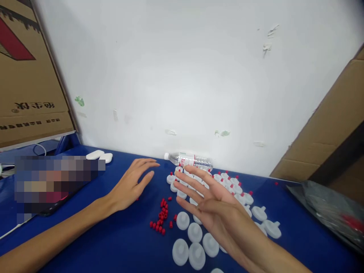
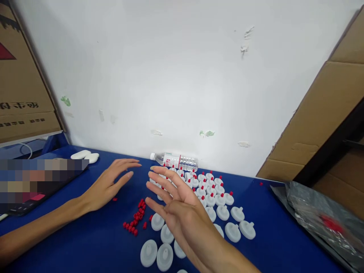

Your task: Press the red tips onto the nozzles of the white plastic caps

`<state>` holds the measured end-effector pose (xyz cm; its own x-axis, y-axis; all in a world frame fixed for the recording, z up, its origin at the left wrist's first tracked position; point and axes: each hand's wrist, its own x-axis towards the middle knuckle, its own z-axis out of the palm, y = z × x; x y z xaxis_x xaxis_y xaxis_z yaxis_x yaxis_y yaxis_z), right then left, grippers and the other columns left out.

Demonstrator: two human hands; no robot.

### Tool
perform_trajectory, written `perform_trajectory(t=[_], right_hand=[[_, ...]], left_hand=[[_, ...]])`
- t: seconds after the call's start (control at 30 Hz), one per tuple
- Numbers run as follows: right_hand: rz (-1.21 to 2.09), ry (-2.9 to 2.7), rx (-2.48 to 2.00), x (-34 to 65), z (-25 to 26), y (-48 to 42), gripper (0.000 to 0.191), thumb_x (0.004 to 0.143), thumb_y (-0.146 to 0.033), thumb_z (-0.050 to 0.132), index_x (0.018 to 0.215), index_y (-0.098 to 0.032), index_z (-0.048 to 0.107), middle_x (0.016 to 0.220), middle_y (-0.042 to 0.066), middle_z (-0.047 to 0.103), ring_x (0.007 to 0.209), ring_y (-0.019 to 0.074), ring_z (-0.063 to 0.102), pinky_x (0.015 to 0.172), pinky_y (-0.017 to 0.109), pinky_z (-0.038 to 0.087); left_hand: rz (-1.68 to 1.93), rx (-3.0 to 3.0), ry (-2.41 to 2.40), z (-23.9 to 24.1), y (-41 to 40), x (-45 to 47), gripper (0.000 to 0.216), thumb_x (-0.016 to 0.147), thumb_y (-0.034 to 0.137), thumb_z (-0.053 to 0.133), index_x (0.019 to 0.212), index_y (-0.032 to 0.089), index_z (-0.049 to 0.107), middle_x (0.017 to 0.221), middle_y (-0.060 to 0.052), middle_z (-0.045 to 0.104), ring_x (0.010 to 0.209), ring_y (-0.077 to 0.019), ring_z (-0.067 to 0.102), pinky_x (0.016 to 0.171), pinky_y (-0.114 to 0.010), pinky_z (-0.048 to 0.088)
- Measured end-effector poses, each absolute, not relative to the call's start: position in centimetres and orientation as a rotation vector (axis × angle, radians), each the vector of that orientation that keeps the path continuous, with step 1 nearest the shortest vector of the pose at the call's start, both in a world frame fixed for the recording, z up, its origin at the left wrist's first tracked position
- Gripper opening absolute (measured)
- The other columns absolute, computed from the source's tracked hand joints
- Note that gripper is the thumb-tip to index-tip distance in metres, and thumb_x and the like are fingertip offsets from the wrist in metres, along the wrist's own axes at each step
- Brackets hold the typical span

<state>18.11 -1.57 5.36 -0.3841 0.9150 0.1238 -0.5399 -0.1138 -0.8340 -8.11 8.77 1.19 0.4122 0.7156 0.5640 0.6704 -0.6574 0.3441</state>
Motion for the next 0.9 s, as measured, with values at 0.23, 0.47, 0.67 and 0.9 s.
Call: perform_trajectory(t=[0.23,0.47,0.67,0.9], right_hand=[[1.764,-1.13,-0.343,18.2,5.0,-1.5,0.066,0.081,0.002,0.048,0.138,-0.028,0.06,0.149,0.008,0.059,0.144,0.0217,0.048,0.116,0.044,0.042],[1.756,-1.189,-0.292,17.8,5.0,-1.6,0.065,0.082,0.004,0.041,0.134,-0.029,0.061,0.147,0.008,0.06,0.14,0.0201,0.052,0.11,0.043,0.049],[1.788,-1.157,-0.299,17.5,4.9,-2.0,0.062,0.08,0.003,0.043,0.13,-0.027,0.061,0.14,0.009,0.065,0.137,0.0219,0.055,0.108,0.047,0.049],[1.898,-1.04,-0.32,17.2,5.4,-2.4,0.06,0.072,0.0,0.051,0.126,-0.024,0.063,0.136,0.01,0.068,0.135,0.0244,0.057,0.108,0.046,0.047]], left_hand=[[0.544,2.703,1.114,-0.2,7.0,-7.3,0.051,0.112,0.038,0.03,0.163,0.038,0.022,0.172,0.0,0.02,0.158,-0.032,0.017,0.123,-0.064,0.027],[0.527,2.801,0.968,-0.4,7.3,-7.3,0.049,0.112,0.032,0.03,0.16,0.028,0.029,0.168,-0.006,0.034,0.157,-0.03,0.022,0.121,-0.061,0.033],[0.753,2.804,0.98,-0.2,7.8,-7.2,0.041,0.106,0.025,0.044,0.147,0.024,0.05,0.151,-0.01,0.056,0.14,-0.0296,0.047,0.116,-0.056,0.042],[0.905,2.738,1.08,0.0,9.0,-7.5,0.035,0.107,0.024,0.043,0.134,0.023,0.064,0.125,-0.01,0.067,0.116,-0.0267,0.056,0.101,-0.046,0.051]])
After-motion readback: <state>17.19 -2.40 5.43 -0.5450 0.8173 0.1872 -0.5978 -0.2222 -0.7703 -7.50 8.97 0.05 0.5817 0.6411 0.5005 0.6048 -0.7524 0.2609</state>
